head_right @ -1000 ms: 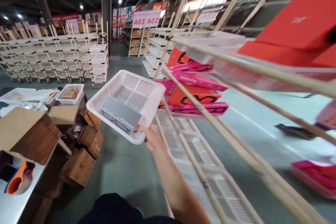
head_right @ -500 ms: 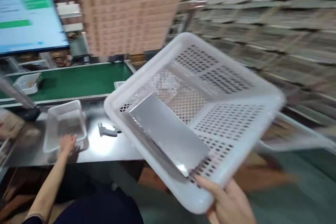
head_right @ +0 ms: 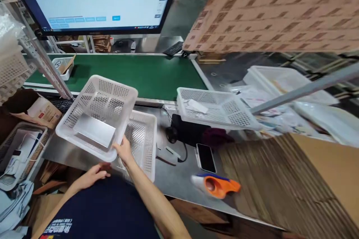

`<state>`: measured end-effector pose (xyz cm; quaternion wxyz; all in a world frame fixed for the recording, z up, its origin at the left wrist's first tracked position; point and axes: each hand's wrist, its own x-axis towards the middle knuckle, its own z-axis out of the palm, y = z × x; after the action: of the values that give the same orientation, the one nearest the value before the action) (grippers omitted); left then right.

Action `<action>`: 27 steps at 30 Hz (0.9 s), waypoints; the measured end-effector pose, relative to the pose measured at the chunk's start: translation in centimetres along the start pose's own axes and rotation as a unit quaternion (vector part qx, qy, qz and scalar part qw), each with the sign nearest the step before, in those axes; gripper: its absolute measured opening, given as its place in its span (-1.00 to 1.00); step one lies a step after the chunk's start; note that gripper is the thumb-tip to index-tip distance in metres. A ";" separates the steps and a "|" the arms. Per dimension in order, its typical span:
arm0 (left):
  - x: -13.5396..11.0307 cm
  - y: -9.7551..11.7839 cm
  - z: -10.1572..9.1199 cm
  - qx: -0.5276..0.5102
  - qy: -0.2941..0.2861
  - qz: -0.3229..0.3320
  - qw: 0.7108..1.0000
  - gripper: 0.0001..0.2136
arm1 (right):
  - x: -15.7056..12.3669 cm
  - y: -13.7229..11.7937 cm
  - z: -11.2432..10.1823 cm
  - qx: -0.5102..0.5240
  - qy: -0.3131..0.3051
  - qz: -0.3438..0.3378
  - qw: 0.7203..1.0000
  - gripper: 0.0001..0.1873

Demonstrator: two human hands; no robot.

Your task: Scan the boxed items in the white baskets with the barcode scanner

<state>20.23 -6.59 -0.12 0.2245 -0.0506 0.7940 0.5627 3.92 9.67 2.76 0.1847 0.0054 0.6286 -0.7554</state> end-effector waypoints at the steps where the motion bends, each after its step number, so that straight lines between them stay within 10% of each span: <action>1: -1.6 -0.5 -2.3 -0.038 0.023 -0.022 0.999 -0.58 | 1.1 1.3 1.8 -0.003 -0.012 0.013 1.000 -0.47; 8: -3.7 -0.7 -12.7 0.172 0.385 -0.148 0.895 -0.66 | 4.2 8.8 8.1 -0.031 -0.103 0.086 0.990 -0.46; 13: 1.1 -2.6 -14.7 0.283 0.298 -0.267 0.872 -0.90 | 4.7 9.3 5.8 -0.049 -0.138 0.082 0.986 -0.03; 18: 4.1 -4.3 -15.1 0.341 0.195 -0.292 0.872 -0.56 | 5.8 6.1 -3.7 -0.051 -0.093 -0.025 0.994 -0.18; 22: 6.6 -4.8 -17.1 0.384 0.150 -0.297 0.861 -0.06 | 3.0 5.9 -14.8 -0.063 0.127 0.010 0.990 -0.18; 27: 10.4 -5.8 -18.1 0.448 0.155 -0.293 0.830 -0.30 | -5.3 9.4 -25.8 -0.107 0.379 0.049 0.918 -0.17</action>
<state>7.49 -23.54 -4.67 0.2512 -0.2615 0.9312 0.0375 5.74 34.38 -10.29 -0.0313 0.3026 0.7273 -0.6152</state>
